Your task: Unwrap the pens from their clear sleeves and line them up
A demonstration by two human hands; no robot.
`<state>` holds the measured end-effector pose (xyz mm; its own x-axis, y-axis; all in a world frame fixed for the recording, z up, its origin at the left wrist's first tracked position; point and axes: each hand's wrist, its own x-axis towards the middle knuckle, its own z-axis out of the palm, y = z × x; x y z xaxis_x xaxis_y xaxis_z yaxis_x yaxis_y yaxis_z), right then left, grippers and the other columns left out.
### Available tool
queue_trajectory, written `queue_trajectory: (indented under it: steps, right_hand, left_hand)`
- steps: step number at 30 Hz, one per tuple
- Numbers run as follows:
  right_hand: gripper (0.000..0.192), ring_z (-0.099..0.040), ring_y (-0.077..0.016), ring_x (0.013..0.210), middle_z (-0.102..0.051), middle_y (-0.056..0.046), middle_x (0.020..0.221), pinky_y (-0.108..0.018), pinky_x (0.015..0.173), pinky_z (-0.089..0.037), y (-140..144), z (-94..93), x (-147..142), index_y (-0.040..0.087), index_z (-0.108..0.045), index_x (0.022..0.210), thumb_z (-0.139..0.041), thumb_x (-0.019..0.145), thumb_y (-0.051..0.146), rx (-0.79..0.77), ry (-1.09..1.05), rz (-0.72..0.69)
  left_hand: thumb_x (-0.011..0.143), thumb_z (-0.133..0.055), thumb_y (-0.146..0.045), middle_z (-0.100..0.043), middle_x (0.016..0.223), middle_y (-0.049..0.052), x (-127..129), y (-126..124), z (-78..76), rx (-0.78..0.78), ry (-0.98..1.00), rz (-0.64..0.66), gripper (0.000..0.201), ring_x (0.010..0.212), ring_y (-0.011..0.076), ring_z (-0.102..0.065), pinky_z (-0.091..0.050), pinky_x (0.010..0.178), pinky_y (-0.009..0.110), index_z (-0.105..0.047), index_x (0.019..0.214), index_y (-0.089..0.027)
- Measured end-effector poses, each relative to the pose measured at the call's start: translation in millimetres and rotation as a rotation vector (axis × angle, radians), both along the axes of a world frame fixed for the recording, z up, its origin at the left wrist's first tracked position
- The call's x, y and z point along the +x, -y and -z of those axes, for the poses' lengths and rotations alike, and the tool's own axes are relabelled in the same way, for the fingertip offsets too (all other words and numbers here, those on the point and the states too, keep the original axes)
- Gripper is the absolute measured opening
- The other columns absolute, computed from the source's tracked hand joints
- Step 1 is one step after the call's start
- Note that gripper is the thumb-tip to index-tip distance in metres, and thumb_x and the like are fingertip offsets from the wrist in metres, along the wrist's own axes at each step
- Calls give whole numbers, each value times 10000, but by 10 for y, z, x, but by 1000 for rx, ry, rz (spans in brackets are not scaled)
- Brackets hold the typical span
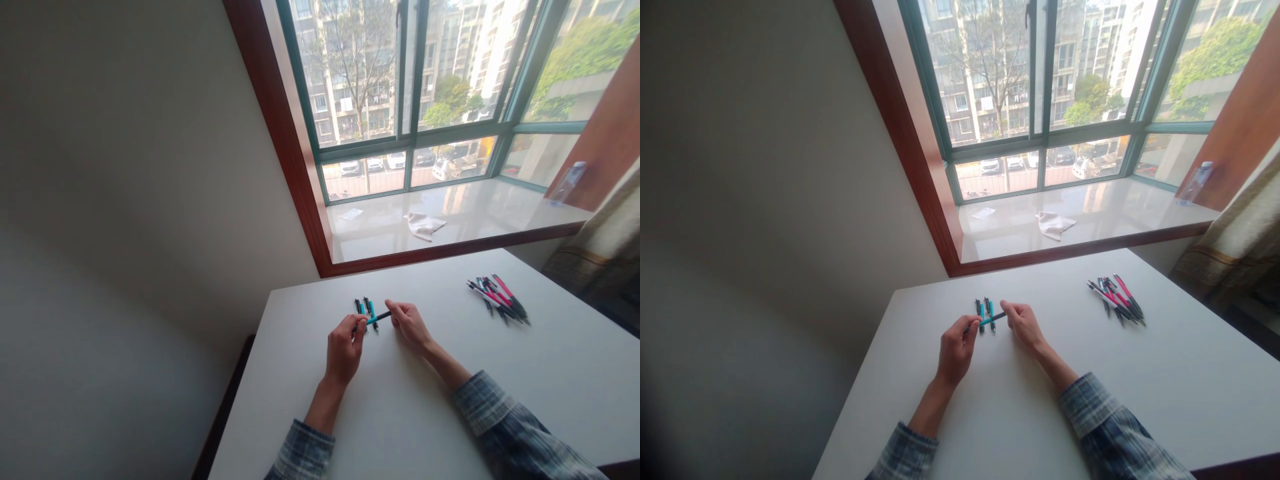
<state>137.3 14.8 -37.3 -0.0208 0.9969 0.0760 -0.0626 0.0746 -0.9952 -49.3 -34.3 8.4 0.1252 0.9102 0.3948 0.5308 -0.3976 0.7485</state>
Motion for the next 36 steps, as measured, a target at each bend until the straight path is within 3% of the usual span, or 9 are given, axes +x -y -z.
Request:
queue_trajectory:
  steps: [17, 26, 30, 36]
  right_hand:
    - [564, -244, -114, 542, -301, 56, 564, -284, 527, -194, 46, -66, 33, 229, -346, 617, -553, 927, 652, 78, 14, -34]
    - [490, -323, -130, 575, -376, 49, 621, -269, 540, -282, 5, -26, 43, 225, -440, 682, -594, 921, 625, 127, -10, -68]
    - [450, -382, -141, 599, -431, 36, 639, -278, 570, -329, 16, -70, 62, 215, -522, 724, -621, 912, 612, 139, 7, -37]
    - [415, -454, -157, 646, -538, 0, 701, -288, 600, -380, 43, -155, 57, 198, -626, 796, -664, 885, 601, 153, -15, -33]
  left_hand:
    - [1048, -410, -438, -723, 813, 10, -1, -1, 21, -81, -94, -27, 390, 691, 162, -625, -409, 678, 236, -732, 1028, -220]
    - [1029, -439, -488, -657, 691, -8, -25, -32, 27, -107, -88, -74, 397, 622, 152, -582, -381, 631, 234, -731, 1022, -219]
    - [986, -534, -498, -688, 719, -4, -23, -30, 32, -112, -105, -54, 348, 641, 152, -588, -379, 618, 228, -733, 1057, -221]
    - [997, -505, -506, -698, 737, -7, -27, -30, 53, -124, -89, -81, 372, 654, 148, -593, -373, 614, 227, -743, 1000, -220]
